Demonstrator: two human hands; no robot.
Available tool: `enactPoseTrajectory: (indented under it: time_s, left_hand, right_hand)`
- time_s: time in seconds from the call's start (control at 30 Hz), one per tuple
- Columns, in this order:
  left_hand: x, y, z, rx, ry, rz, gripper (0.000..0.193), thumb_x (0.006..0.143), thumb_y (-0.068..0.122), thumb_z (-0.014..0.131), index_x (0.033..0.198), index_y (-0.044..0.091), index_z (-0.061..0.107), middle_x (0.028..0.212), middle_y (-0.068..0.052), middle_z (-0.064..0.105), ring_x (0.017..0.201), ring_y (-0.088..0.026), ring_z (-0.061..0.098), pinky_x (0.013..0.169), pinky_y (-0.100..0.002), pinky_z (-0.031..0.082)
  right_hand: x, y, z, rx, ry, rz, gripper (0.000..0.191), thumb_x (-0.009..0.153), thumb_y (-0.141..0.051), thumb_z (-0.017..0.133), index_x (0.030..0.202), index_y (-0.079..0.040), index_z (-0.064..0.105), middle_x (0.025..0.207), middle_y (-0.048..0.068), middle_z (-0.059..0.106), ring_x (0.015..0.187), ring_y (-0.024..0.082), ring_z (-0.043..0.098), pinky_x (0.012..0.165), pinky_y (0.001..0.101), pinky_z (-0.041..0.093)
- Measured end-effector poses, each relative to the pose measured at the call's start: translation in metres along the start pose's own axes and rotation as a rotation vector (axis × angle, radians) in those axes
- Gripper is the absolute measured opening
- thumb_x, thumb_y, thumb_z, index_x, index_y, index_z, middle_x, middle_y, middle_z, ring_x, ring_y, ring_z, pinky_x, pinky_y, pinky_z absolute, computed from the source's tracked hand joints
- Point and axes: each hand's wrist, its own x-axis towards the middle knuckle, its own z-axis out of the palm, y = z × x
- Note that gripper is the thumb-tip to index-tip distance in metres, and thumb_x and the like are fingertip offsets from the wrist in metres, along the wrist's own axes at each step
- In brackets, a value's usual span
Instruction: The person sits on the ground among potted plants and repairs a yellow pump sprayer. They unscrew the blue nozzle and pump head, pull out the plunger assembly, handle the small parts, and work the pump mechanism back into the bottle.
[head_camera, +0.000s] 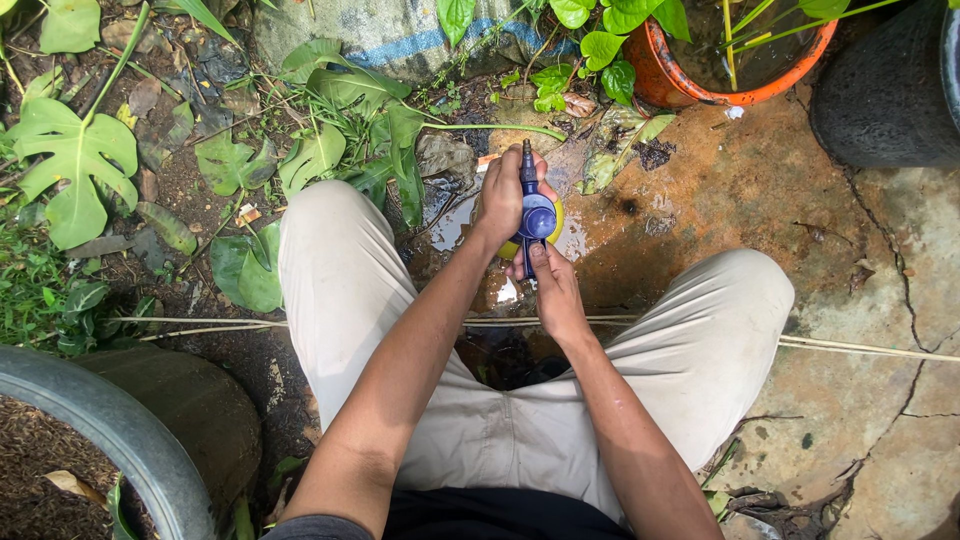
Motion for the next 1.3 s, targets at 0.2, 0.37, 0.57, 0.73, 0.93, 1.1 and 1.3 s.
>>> enactPoseTrajectory:
  time_s: [0.2,0.37,0.57,0.73,0.93,1.1,1.3]
  left_hand:
    - [-0.001,0.001,0.0,0.027,-0.016,0.008,0.045,0.103,0.037,0.027,0.089,0.006,0.055,0.08,-0.006,0.062,0.065,-0.018,0.07,0.062,-0.032,0.058]
    - [-0.001,0.003,0.001,0.055,-0.014,0.003,0.046,0.103,0.038,0.026,0.087,0.007,0.055,0.079,-0.005,0.062,0.065,-0.017,0.071,0.062,-0.033,0.059]
    - [-0.001,0.002,0.001,0.065,-0.007,0.02,0.047,0.104,0.039,0.029,0.086,0.007,0.056,0.075,-0.005,0.062,0.063,-0.017,0.07,0.061,-0.032,0.058]
    - [0.001,0.006,0.001,0.275,-0.056,0.077,0.036,0.11,0.038,0.048,0.099,0.004,0.052,0.065,-0.006,0.066,0.061,-0.014,0.062,0.063,-0.029,0.049]
    - [-0.005,0.01,0.001,0.342,-0.093,0.141,0.018,0.11,0.026,0.046,0.115,0.009,0.05,0.068,-0.001,0.061,0.064,-0.009,0.064,0.064,-0.026,0.051]
    - [-0.01,0.004,0.005,0.113,0.049,0.19,0.037,0.099,0.008,0.061,0.128,0.01,0.037,0.066,-0.003,0.061,0.057,-0.013,0.066,0.055,-0.025,0.052]
    - [-0.013,0.001,0.006,0.164,0.193,0.216,0.042,0.094,0.0,0.067,0.125,0.006,0.04,0.078,-0.005,0.067,0.061,-0.013,0.071,0.05,-0.024,0.052]
  right_hand:
    - [0.0,0.001,0.0,0.004,0.005,0.018,0.043,0.112,-0.037,0.04,0.095,-0.003,0.06,0.083,0.002,0.057,0.084,0.014,0.058,0.084,0.0315,0.051]
    - [0.0,0.002,-0.001,0.074,-0.021,-0.029,0.044,0.115,-0.036,0.039,0.096,-0.003,0.06,0.083,0.002,0.057,0.084,0.014,0.056,0.086,0.0313,0.05]
    - [0.001,0.007,-0.004,0.072,-0.042,-0.016,0.039,0.114,-0.032,0.039,0.098,-0.003,0.059,0.087,0.002,0.057,0.085,0.014,0.054,0.087,0.0316,0.051]
    - [0.002,0.008,-0.006,0.116,-0.044,0.034,0.038,0.114,-0.03,0.039,0.098,-0.003,0.06,0.086,0.003,0.058,0.089,0.015,0.059,0.082,0.0308,0.048]
    - [0.001,0.009,-0.004,0.046,-0.005,0.028,0.04,0.112,-0.035,0.041,0.096,-0.004,0.06,0.083,0.002,0.058,0.088,0.014,0.062,0.079,0.0299,0.048]
    - [0.0,0.011,-0.002,0.087,0.017,0.033,0.041,0.112,-0.038,0.043,0.097,-0.004,0.061,0.083,0.002,0.059,0.086,0.014,0.062,0.078,0.0297,0.048]
    - [0.0,0.012,-0.003,0.073,0.019,0.014,0.042,0.112,-0.038,0.043,0.097,-0.003,0.062,0.084,0.002,0.06,0.084,0.014,0.06,0.085,0.0312,0.052]
